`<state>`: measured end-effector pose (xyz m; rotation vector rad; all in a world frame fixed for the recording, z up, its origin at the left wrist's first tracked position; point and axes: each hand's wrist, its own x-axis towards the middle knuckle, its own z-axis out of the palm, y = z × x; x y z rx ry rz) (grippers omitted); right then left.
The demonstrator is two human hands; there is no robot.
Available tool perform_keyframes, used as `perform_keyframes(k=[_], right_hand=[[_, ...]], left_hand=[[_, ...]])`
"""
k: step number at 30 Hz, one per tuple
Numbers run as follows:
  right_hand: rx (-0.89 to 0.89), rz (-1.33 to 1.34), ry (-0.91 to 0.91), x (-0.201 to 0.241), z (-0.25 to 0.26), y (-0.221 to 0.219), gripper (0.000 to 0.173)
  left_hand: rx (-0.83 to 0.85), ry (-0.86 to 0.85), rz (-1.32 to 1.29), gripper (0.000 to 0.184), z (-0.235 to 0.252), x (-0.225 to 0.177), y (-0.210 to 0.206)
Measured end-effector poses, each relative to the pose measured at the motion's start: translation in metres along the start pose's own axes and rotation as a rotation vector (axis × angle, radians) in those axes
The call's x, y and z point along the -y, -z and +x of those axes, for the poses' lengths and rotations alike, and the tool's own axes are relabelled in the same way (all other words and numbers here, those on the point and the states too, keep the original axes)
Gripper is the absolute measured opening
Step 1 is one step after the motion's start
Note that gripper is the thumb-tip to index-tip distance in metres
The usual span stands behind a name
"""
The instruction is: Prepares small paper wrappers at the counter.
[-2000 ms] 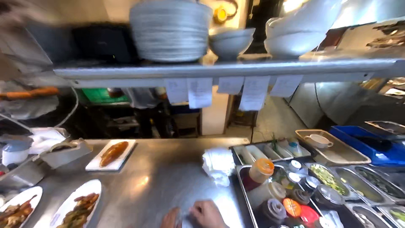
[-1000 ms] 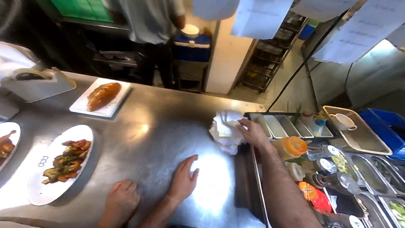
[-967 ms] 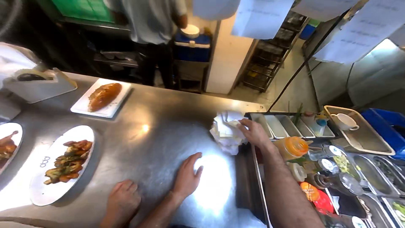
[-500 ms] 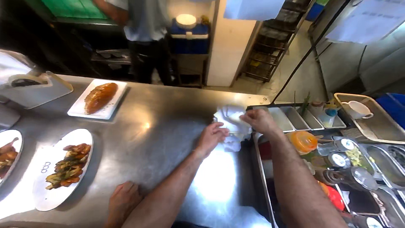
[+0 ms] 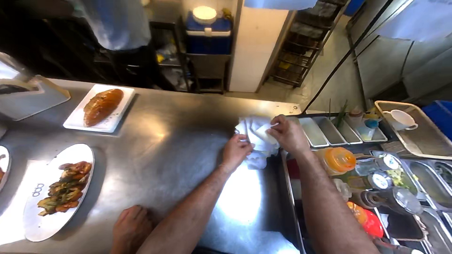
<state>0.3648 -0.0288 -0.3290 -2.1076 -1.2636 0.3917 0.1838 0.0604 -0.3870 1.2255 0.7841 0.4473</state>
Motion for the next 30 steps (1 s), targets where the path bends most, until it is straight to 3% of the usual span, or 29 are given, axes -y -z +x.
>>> perform_keyframes(k=[2,5,8,11,15,21,25,30], right_hand=[[-0.021,-0.107,0.061,0.006,-0.003,-0.002,0.029],[0.000,-0.198,0.149,0.010,-0.007,-0.006,0.014],[0.069,-0.244,0.185,0.006,-0.010,-0.015,0.017],[0.064,-0.331,0.171,0.004,-0.011,-0.027,0.043],[0.013,-0.325,0.120,0.012,-0.004,-0.024,0.018],[0.033,-0.082,-0.157,0.014,0.011,0.003,0.025],[-0.002,-0.044,-0.155,0.006,0.014,0.002,0.024],[-0.047,-0.142,-0.016,0.011,0.005,-0.002,0.015]], left_hand=[[-0.020,-0.044,0.106,0.047,0.001,0.001,-0.001],[-0.041,-0.099,0.175,0.053,0.000,0.003,-0.002],[-0.054,-0.133,0.198,0.057,-0.001,0.003,-0.002],[-0.044,-0.165,0.220,0.063,-0.001,0.001,-0.002],[-0.033,-0.171,0.253,0.066,0.000,0.000,-0.001],[-0.050,-0.146,0.243,0.067,0.002,0.004,0.003],[-0.048,-0.137,0.233,0.066,0.003,0.006,0.005],[-0.050,-0.126,0.229,0.067,0.005,0.007,0.006]])
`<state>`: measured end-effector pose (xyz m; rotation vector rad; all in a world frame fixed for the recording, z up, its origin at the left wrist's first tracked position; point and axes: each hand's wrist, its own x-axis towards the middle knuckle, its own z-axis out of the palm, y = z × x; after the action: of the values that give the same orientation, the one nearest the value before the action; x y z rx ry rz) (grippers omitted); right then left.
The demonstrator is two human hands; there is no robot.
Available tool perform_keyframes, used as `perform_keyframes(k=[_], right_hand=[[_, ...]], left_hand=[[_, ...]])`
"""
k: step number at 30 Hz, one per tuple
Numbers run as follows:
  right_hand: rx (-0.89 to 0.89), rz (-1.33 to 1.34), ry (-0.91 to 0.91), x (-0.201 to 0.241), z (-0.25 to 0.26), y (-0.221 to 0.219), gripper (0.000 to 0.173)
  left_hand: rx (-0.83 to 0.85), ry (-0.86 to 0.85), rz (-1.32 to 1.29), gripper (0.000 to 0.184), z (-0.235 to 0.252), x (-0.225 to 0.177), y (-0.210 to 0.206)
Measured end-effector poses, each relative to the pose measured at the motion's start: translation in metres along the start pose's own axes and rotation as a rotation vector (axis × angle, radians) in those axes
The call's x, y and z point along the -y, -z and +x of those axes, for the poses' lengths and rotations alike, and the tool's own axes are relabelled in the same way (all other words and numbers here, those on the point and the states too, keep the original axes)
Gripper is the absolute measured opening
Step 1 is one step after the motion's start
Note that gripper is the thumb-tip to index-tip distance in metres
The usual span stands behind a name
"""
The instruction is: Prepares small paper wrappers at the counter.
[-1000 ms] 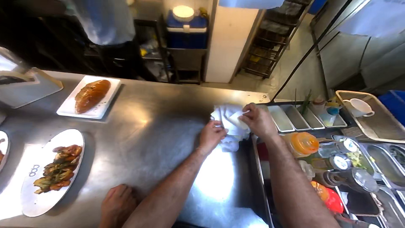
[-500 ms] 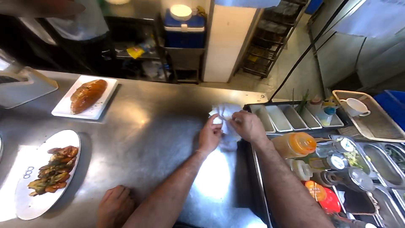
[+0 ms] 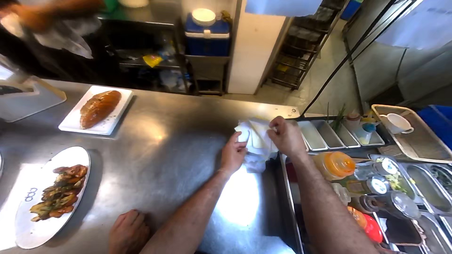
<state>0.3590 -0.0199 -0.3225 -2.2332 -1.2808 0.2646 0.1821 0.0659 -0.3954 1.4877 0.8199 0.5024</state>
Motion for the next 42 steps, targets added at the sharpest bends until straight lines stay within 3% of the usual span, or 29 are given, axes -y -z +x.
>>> perform_keyframes(k=[5,9,13,17,21,26,31,38,42], right_hand=[[0.078,-0.125,0.202,-0.001,-0.015,-0.014,0.020],[0.129,-0.256,0.160,0.005,-0.026,-0.024,0.037],[0.071,-0.258,0.161,0.001,-0.013,-0.021,0.024],[0.068,-0.104,0.056,-0.001,-0.002,-0.007,0.025],[0.118,-0.156,0.064,0.005,-0.004,-0.007,0.027],[0.192,-0.280,0.164,-0.001,-0.011,-0.020,0.056],[0.100,-0.187,0.175,-0.005,-0.006,-0.012,0.026],[0.117,-0.111,0.119,0.006,0.000,-0.008,0.023],[0.108,-0.135,0.059,0.016,0.002,-0.011,0.023]], left_hand=[[0.018,0.001,-0.018,0.065,0.000,0.001,0.001],[0.015,0.012,-0.017,0.065,0.000,0.000,0.001],[0.013,0.012,-0.012,0.066,0.002,0.000,0.001],[0.013,0.015,-0.012,0.066,0.003,0.000,0.002],[0.019,0.025,-0.039,0.067,0.003,0.000,0.002],[0.020,0.035,-0.074,0.068,0.002,-0.001,0.003],[0.011,0.012,-0.050,0.065,0.002,0.001,0.002],[-0.120,-0.058,0.078,0.035,0.007,0.004,0.014],[-0.234,-0.322,0.365,0.021,0.002,0.034,0.012]])
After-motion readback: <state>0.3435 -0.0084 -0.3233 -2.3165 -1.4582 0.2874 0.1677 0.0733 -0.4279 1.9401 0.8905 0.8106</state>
